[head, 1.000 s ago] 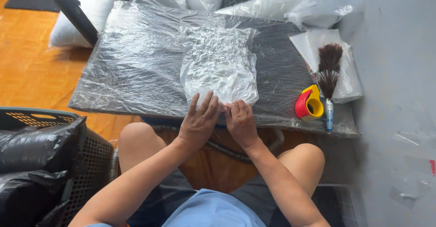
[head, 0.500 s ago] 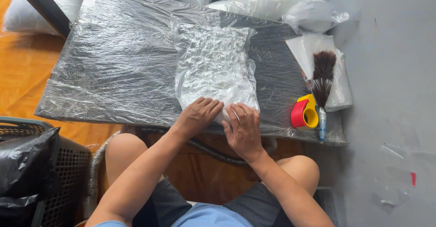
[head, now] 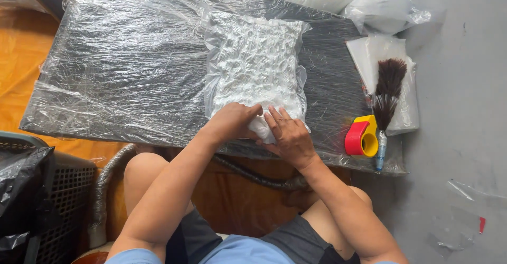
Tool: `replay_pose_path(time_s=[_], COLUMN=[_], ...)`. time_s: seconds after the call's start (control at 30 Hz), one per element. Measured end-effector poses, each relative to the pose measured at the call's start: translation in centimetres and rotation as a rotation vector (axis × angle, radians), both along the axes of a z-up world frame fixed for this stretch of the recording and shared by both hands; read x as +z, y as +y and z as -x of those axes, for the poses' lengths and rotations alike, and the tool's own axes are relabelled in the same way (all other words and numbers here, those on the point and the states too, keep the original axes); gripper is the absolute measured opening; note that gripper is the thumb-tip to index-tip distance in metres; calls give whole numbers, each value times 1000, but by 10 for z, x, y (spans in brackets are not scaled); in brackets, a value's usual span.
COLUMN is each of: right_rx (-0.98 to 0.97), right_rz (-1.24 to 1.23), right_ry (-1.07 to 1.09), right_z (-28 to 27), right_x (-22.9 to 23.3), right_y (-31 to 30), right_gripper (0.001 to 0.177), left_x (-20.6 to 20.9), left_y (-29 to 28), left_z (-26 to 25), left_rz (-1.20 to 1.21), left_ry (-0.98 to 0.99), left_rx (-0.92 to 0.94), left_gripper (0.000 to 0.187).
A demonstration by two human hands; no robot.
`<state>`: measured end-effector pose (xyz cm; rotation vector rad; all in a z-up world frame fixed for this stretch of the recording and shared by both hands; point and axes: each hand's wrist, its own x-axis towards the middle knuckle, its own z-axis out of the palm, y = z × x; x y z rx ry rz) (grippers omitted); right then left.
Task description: Compressing a pillow using a vacuum cleaner and then sealing the plastic bag with tape.
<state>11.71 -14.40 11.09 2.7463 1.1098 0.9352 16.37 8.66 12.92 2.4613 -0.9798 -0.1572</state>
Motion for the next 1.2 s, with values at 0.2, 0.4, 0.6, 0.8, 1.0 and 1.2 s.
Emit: replay_pose_path(time_s=[0.2,0.4,0.6,0.8,1.0,1.2], right_rx=[79,77,-28,-107,-335,-353], right_rz=[58,-9,-183,-337,-259,-24], right_ry=[281,490,859,1177,1404,1118], right_z=[-25,-60,-84,-107,-116,-81], right_x=[20,29,39,41,79,83], right_y=[-5,-9,-9,-12,5,18], right_gripper=[82,77,59,54,67,101], left_x=[-5,4,7,-4,-18,-11], left_y=[1,2,-17,-27,-16,-12], left_z=[-15,-14,23,-2,-60,-74], left_rz=[25,26,-103,-477,-248,-250], left_ry=[130,171,-528,-471,-288,-108], left_rx=[79,174,135,185,72,39], left_gripper=[78,92,51,135,93,84])
